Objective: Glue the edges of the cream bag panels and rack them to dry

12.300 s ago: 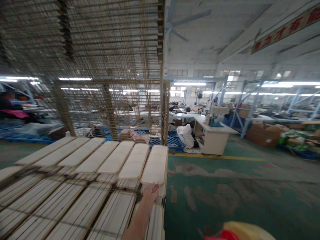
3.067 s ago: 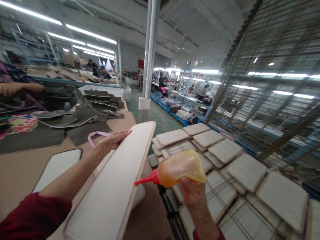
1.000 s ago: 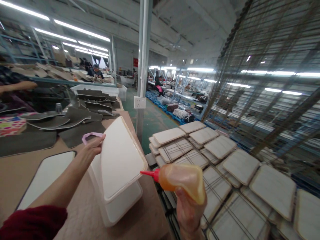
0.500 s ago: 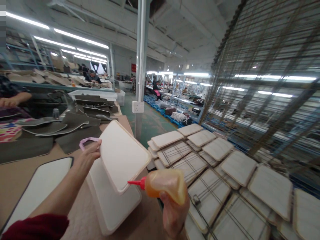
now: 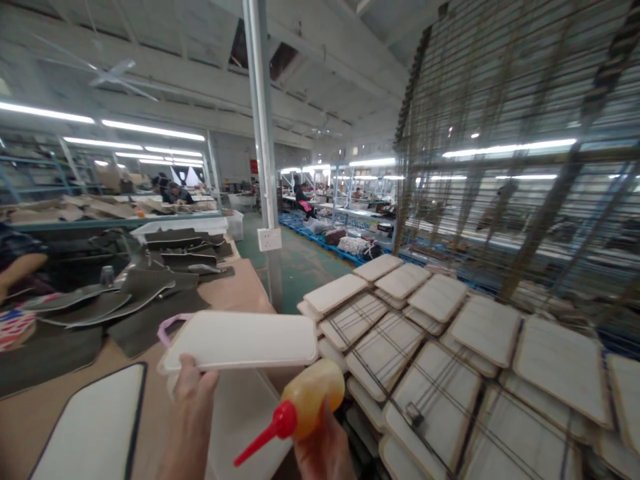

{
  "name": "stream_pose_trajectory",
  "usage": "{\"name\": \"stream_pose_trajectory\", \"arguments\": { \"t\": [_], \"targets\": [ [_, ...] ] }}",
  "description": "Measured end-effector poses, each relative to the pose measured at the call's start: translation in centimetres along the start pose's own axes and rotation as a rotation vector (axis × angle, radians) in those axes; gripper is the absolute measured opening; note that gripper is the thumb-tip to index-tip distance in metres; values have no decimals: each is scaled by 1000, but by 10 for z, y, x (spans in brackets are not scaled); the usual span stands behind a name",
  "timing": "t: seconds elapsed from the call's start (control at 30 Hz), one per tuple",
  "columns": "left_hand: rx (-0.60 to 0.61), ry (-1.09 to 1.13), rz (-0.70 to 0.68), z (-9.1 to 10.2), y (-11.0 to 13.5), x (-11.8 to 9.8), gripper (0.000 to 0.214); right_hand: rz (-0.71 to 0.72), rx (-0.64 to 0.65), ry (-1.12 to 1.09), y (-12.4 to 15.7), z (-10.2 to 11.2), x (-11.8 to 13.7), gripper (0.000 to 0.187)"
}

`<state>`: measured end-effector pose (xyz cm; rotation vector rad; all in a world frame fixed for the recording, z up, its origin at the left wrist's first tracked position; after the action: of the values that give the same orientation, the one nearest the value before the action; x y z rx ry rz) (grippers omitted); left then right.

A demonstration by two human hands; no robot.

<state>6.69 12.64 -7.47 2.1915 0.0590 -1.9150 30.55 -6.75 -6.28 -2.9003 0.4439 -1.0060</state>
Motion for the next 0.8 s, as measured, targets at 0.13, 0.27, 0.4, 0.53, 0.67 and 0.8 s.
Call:
{"name": "stream_pose_trajectory", "arguments": {
  "t": [0.13, 0.27, 0.4, 0.53, 0.67, 0.8],
  "targets": [
    [-155, 89, -16, 8, 32, 9, 55, 104, 67, 93, -8, -36, -6, 27],
    [-33, 272, -65, 10, 59, 7, 56, 187, -7, 100, -14, -51, 12, 24],
    [101, 167, -166, 54, 73, 8, 56, 180, -30, 150, -12, -52, 21, 24],
    [-73, -115, -390, 118, 65, -25, 60, 143, -17, 105, -13, -41, 13, 24],
    [157, -441, -530, 57, 46, -78, 69, -106, -39, 24, -14, -25, -27, 29],
    [670, -644, -698, -71, 51, -106, 61, -150, -22, 73, -13, -31, -33, 24]
  ]
}}
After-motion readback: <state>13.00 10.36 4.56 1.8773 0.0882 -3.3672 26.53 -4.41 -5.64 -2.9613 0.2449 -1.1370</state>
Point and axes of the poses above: each hand's wrist, its own y-axis away from the middle knuckle, its own z-axis out of the back of the hand, x = y × z, the point moved 10 cm from there along -y, towards the middle knuckle, and after that the axes turned 9 degrees about -z, right-handed, at the moved point
